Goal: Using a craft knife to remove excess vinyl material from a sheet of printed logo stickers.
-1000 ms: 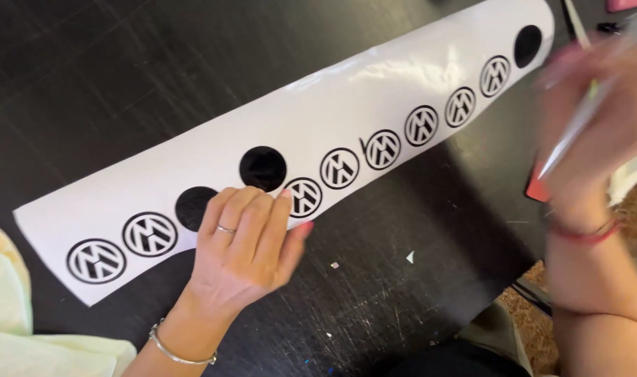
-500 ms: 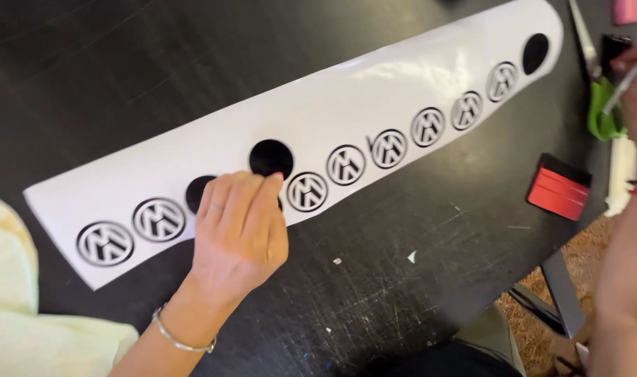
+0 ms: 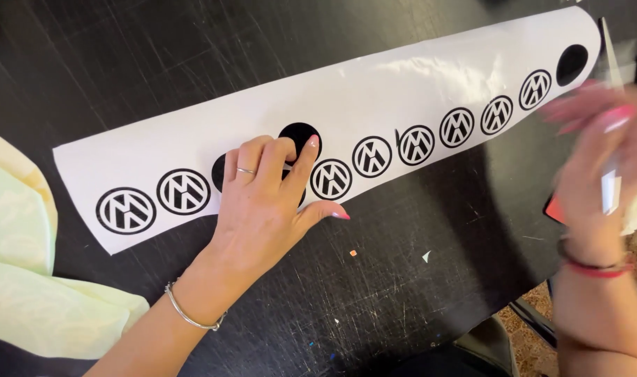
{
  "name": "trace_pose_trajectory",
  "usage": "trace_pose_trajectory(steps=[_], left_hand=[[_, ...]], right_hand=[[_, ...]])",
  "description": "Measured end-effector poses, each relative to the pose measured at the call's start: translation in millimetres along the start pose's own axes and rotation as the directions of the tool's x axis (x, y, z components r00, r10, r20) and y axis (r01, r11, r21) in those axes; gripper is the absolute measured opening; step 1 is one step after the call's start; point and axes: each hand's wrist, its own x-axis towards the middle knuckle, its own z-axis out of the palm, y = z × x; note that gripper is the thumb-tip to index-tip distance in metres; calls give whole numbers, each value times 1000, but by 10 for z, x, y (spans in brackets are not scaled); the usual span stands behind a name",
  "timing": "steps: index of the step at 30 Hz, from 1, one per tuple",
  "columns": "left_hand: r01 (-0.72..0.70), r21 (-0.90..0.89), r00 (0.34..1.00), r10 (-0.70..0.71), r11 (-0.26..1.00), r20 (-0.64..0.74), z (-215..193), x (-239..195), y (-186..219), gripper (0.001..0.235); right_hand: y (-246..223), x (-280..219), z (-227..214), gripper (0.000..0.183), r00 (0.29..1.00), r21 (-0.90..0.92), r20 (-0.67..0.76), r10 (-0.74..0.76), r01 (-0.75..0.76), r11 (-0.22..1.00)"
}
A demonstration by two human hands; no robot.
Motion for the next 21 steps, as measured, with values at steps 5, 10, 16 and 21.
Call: trace_pose_trajectory(steps=[5, 10, 16, 21], left_hand=[[-4, 57, 1000, 3, 998, 30, -23, 19, 10, 80], [-28, 77, 998, 24, 997, 52, -61, 51, -1, 80], [-45, 234, 989, 10, 971, 150, -194, 203, 191, 78], [-128, 248, 973, 74, 960, 217, -163, 470, 415, 70]], right_hand=[[-470, -123, 546, 19, 989, 394, 47, 139, -146, 908], [-261, -155, 850, 4, 978, 465, 2, -211, 185, 866], [-334, -58, 796, 8, 916, 382, 49, -398, 351, 855], [-395, -62, 759, 17, 887, 355, 73, -456, 404, 843]])
